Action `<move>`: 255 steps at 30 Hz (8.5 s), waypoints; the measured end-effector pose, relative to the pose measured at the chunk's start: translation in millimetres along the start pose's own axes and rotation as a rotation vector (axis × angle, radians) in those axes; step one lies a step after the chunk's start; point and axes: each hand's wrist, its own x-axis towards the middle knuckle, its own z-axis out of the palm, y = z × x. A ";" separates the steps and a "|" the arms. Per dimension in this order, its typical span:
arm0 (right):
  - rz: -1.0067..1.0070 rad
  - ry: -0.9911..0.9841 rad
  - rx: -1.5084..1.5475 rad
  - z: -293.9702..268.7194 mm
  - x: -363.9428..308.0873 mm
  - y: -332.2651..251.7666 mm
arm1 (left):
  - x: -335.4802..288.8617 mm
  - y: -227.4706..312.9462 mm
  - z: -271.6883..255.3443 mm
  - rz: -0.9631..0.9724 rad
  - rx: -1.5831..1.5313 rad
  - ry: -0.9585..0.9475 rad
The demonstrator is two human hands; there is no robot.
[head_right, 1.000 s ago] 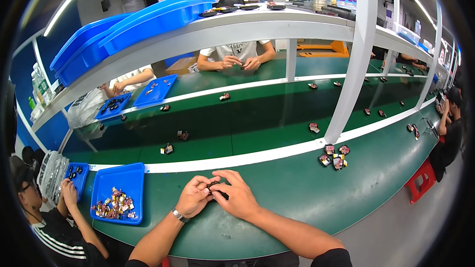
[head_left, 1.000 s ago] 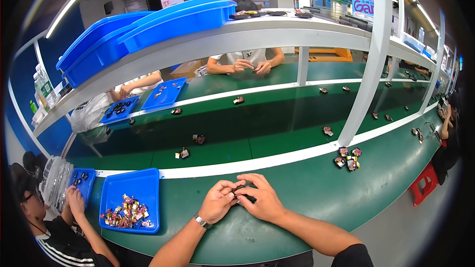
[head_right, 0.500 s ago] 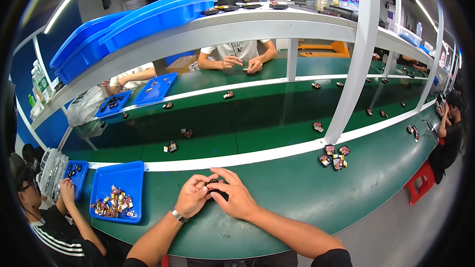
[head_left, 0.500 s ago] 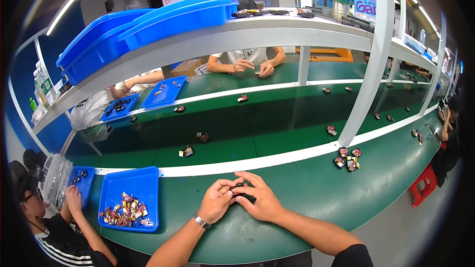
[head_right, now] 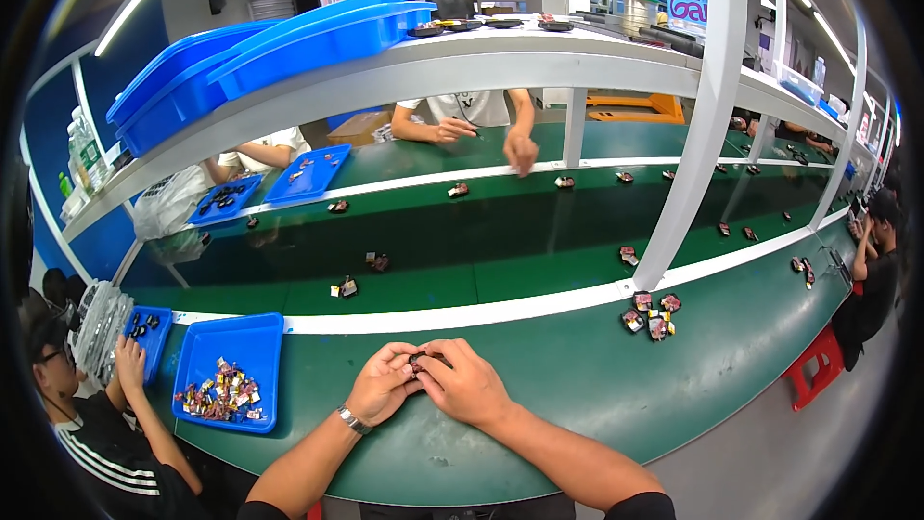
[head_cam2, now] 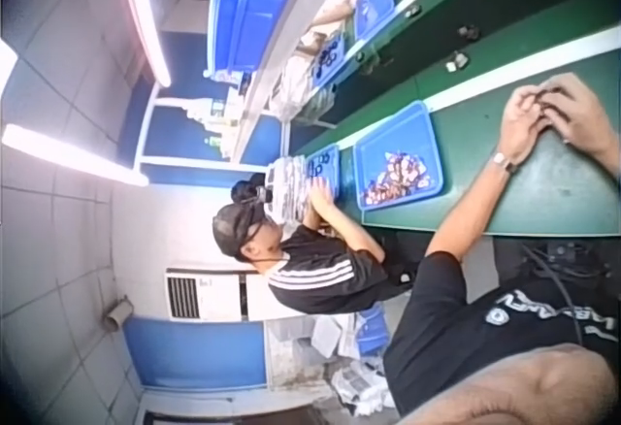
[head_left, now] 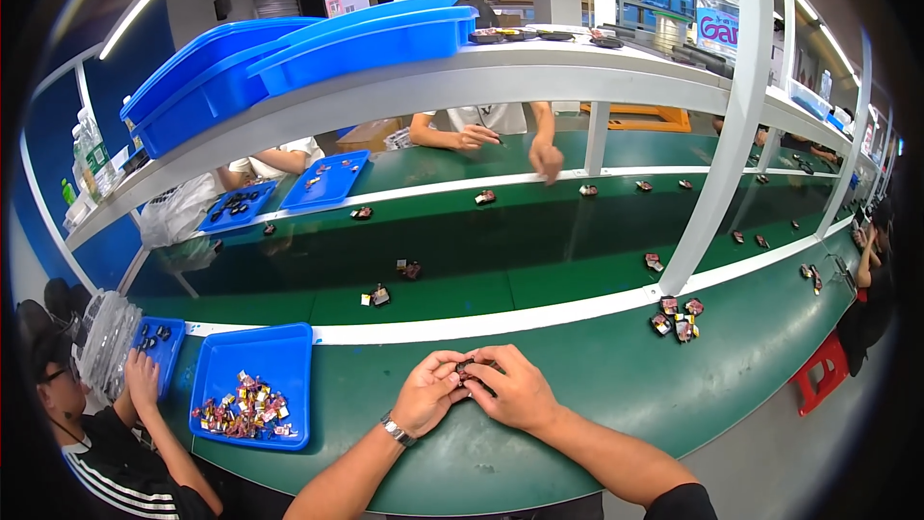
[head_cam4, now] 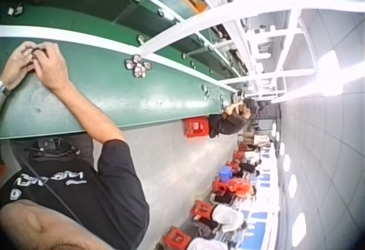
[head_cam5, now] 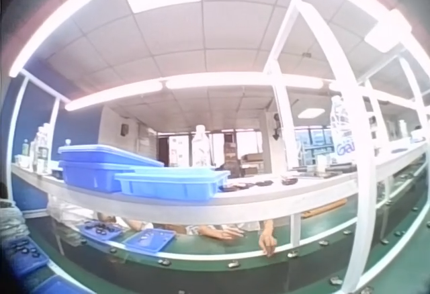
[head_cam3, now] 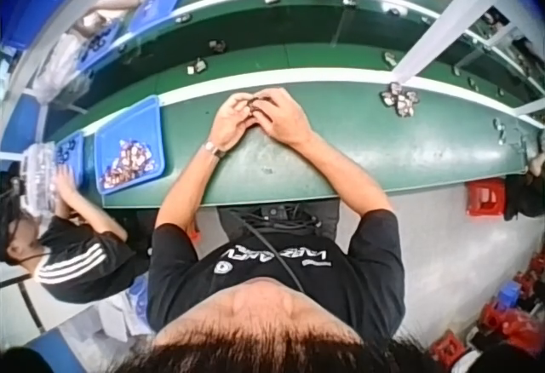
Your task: Assembling small electronic components on a factory assembly line.
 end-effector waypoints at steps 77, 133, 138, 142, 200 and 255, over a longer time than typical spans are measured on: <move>0.107 -0.205 0.085 -11.8 3.6 5.6 | 2.8 18.8 3.8 -0.124 0.223 0.001; 0.217 -0.111 0.162 0.3 -8.8 -0.1 | -2.2 1.9 -3.0 -0.073 0.179 -0.034; 0.259 -0.131 0.212 2.8 -11.5 3.6 | -1.7 1.8 -7.1 -0.070 0.180 -0.046; 0.322 -0.165 0.241 3.6 -13.1 3.5 | -1.7 0.0 -9.2 -0.072 0.161 -0.036; 0.000 0.012 -0.121 11.6 -6.6 -19.9 | -11.0 -3.5 4.2 0.036 0.230 0.147; 0.318 0.012 0.206 19.6 5.9 -37.9 | -23.1 13.9 -1.0 0.125 0.571 0.208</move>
